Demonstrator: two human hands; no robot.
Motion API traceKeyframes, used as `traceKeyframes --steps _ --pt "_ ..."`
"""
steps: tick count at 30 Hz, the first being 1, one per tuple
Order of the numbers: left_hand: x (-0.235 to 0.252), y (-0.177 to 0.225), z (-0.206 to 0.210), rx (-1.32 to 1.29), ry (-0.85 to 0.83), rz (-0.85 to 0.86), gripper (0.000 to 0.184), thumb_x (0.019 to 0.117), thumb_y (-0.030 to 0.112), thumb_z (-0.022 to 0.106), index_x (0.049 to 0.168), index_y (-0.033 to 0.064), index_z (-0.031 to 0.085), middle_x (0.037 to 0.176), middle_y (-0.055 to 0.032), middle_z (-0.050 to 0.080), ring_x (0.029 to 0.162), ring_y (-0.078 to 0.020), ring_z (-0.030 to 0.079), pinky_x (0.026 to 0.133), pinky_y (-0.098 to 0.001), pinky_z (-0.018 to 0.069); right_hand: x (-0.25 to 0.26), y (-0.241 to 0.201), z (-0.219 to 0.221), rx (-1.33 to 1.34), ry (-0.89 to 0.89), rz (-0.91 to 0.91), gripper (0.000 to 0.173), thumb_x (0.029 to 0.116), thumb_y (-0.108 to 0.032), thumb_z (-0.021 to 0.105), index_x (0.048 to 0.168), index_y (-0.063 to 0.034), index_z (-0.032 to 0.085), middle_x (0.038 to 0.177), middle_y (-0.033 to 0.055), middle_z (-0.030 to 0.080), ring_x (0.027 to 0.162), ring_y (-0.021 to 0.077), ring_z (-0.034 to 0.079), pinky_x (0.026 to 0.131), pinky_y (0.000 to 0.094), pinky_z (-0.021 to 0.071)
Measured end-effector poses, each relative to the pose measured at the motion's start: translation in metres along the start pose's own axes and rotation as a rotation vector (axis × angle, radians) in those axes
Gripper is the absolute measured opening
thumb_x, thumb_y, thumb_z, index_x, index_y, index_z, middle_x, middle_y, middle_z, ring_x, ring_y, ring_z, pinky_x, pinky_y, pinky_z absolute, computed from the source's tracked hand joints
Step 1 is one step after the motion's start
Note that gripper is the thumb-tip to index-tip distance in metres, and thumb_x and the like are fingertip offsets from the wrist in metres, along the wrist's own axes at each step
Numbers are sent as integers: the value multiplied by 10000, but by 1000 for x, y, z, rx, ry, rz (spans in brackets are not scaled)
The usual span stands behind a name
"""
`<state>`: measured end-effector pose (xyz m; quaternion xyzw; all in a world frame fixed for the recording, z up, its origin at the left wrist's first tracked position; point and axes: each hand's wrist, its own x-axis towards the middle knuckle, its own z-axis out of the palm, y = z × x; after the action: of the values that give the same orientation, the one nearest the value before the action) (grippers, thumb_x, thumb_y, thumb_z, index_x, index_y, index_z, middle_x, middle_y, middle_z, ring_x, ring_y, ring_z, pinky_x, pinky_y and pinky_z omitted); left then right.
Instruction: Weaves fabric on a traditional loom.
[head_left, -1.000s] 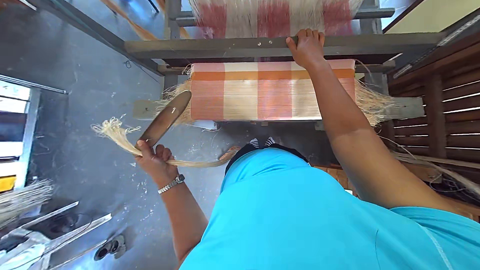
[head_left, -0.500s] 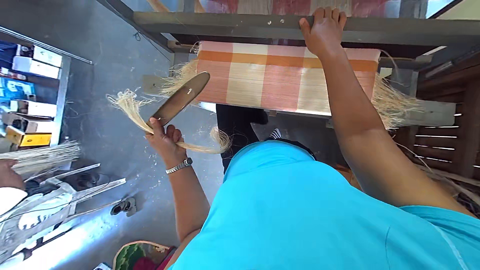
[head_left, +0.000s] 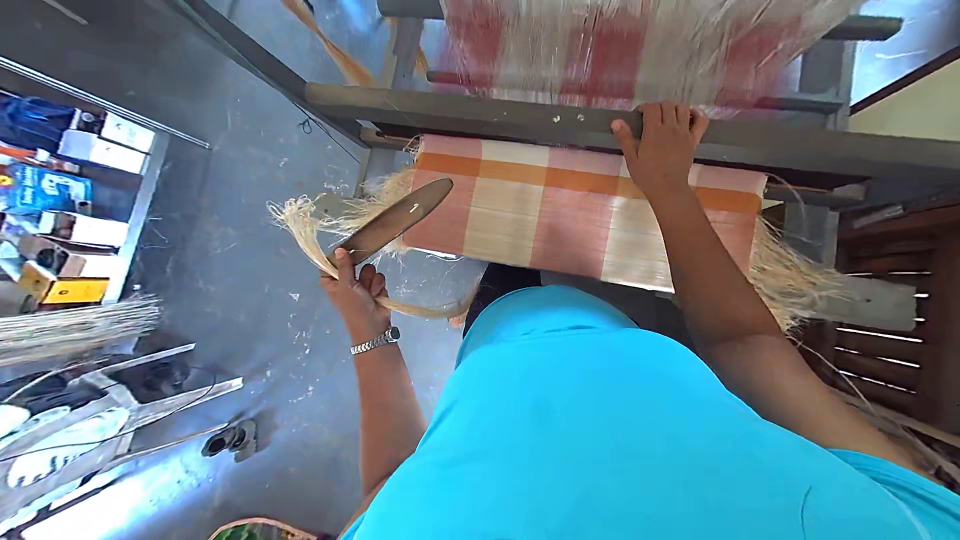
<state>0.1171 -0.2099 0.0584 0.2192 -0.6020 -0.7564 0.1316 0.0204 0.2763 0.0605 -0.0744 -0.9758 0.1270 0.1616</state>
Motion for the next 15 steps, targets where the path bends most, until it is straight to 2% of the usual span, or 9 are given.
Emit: traceKeyframes --steps 3,8,12,15 --pt "3 -2 13 -22 -28 -2 102 1088 354 490 1127 260 491 782 78 552 432 10 356 370 -130 314 12 7 7 6 -2 -19 758 1038 -676 312 1292 -33 624 1263 207 657 1280 421 552 1181 689 188" --pt "10 -2 22 -21 -71 -1 94 1093 328 483 1150 254 480 799 70 537 443 0 351 377 -137 304 54 12 1 56 -124 67 810 1006 -715 337 1359 -28 583 1375 223 596 1354 432 488 1178 666 218" --pt "5 -2 15 5 -97 -7 93 1092 337 483 1139 257 484 784 72 529 437 -3 341 372 -138 298 22 -6 -14 53 -211 120 793 1015 -686 357 1388 -16 561 1408 241 567 1388 442 452 1185 667 215" --pt "4 -7 17 10 -113 -35 154 1084 344 504 1193 243 459 840 59 567 453 -1 369 381 -138 317 1 -13 -25 56 -261 116 821 1006 -694 379 1387 11 559 1390 260 576 1359 455 475 1177 649 240"
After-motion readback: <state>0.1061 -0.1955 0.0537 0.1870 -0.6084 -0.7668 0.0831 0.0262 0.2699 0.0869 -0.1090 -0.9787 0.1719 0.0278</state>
